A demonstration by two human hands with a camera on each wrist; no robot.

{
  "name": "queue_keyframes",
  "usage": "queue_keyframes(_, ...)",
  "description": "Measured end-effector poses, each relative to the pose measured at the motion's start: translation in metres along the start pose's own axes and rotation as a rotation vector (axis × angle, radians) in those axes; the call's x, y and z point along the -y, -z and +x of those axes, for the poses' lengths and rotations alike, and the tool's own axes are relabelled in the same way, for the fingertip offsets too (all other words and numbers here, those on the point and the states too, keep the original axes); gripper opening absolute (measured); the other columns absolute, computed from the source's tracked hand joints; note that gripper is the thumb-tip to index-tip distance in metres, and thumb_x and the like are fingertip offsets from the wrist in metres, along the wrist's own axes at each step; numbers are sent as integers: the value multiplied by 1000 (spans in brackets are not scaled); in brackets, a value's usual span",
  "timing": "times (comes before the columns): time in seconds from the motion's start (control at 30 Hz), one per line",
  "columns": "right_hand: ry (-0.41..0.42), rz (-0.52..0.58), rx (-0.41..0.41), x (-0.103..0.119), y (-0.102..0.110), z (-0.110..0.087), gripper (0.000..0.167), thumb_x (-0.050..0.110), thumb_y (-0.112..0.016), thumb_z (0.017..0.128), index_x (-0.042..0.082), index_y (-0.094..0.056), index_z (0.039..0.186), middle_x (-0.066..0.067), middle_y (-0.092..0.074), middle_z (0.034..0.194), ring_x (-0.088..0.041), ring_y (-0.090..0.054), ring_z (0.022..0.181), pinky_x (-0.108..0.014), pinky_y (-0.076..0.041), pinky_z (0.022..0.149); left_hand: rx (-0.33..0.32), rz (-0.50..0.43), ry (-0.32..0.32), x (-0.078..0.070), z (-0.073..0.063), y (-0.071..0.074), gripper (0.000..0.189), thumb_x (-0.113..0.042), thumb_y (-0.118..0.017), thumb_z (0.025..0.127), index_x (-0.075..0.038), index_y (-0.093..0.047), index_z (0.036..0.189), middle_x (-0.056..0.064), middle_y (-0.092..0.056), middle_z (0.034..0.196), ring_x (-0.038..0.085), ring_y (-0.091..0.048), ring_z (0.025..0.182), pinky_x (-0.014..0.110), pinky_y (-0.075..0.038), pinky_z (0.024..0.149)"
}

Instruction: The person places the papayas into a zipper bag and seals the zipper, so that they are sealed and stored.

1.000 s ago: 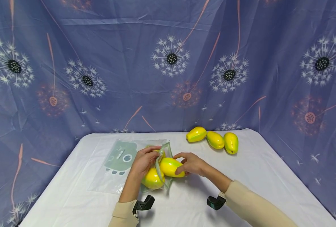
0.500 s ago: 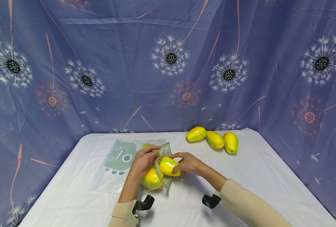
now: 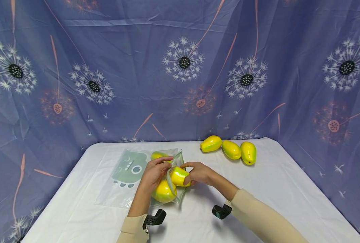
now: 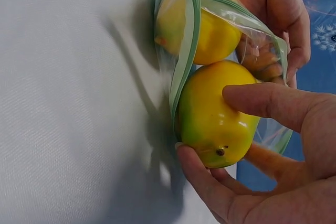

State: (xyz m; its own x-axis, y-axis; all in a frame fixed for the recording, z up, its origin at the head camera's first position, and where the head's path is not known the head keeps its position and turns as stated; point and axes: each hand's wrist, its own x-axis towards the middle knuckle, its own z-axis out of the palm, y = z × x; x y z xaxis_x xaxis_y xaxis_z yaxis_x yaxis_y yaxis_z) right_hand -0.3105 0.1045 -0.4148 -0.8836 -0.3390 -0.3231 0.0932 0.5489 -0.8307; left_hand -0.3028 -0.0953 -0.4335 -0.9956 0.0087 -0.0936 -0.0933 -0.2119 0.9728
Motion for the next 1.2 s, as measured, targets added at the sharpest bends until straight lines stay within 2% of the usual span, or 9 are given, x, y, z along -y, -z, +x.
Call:
queue_keyframes(0.2, -7, 62, -48, -4, -1, 2, 51, 8, -85, 70, 2, -63, 115, -12, -68, 97, -20, -66, 77, -34, -60, 76, -6, 4, 2, 0, -1, -1, 35, 4, -65, 88, 8, -69, 122, 7, -63, 103, 15, -58, 79, 21, -50, 71)
queue_keyframes(0.33, 1, 71, -60, -5, -1, 2, 47, 11, -87, 71, 4, -65, 113, -11, -68, 100, -20, -68, 80, -38, -60, 81, -3, 8, 1, -1, -2, 1, 34, 3, -65, 88, 6, -70, 121, 7, -63, 104, 16, -59, 80, 21, -51, 71)
queue_keyframes(0.47, 9, 91, -59, -5, -2, 3, 49, 11, -86, 73, 4, -67, 117, -12, -68, 105, -19, -69, 83, -38, -60, 85, -2, 4, 0, -1, -2, 2, 33, 3, -66, 87, 5, -71, 120, 7, -63, 107, 18, -60, 81, 22, -53, 73)
queue_keyframes(0.67, -22, 121, -44, -4, -3, 4, 59, 8, -83, 74, -4, -65, 129, -12, -69, 115, -17, -69, 90, -35, -58, 89, 2, -9, -11, -1, 1, 2, 34, 4, -65, 87, 8, -69, 121, 8, -63, 108, 17, -60, 81, 22, -54, 75)
queue_keyframes(0.77, -43, 165, -1, -3, -3, 5, 62, 6, -79, 77, -6, -61, 134, -13, -68, 117, -15, -66, 92, -33, -57, 90, 4, -13, -17, -1, 2, 1, 34, 4, -65, 87, 9, -69, 121, 9, -63, 110, 17, -60, 82, 21, -54, 76)
queue_keyframes(0.97, -85, 213, 82, -6, -4, 7, 66, 4, -73, 80, -10, -52, 141, -12, -66, 113, -16, -61, 89, -26, -55, 84, 8, -20, -12, -1, 0, 1, 33, 5, -65, 88, 10, -69, 121, 10, -66, 112, 15, -61, 82, 19, -54, 74)
queue_keyframes(1.03, -93, 221, 93, -8, -5, 8, 66, 3, -71, 80, -11, -51, 141, -12, -65, 112, -16, -60, 90, -27, -54, 85, 5, -17, -8, 0, 0, 1, 33, 5, -65, 88, 9, -69, 120, 9, -67, 111, 15, -61, 82, 19, -54, 74)
queue_keyframes(1.2, -97, 312, 107, -13, -9, 12, 65, 2, -70, 86, -15, -44, 144, -18, -64, 121, -22, -64, 103, -39, -54, 100, 6, -9, -16, 0, -2, 0, 33, 5, -64, 88, 10, -69, 120, 8, -68, 111, 15, -60, 82, 20, -54, 74)
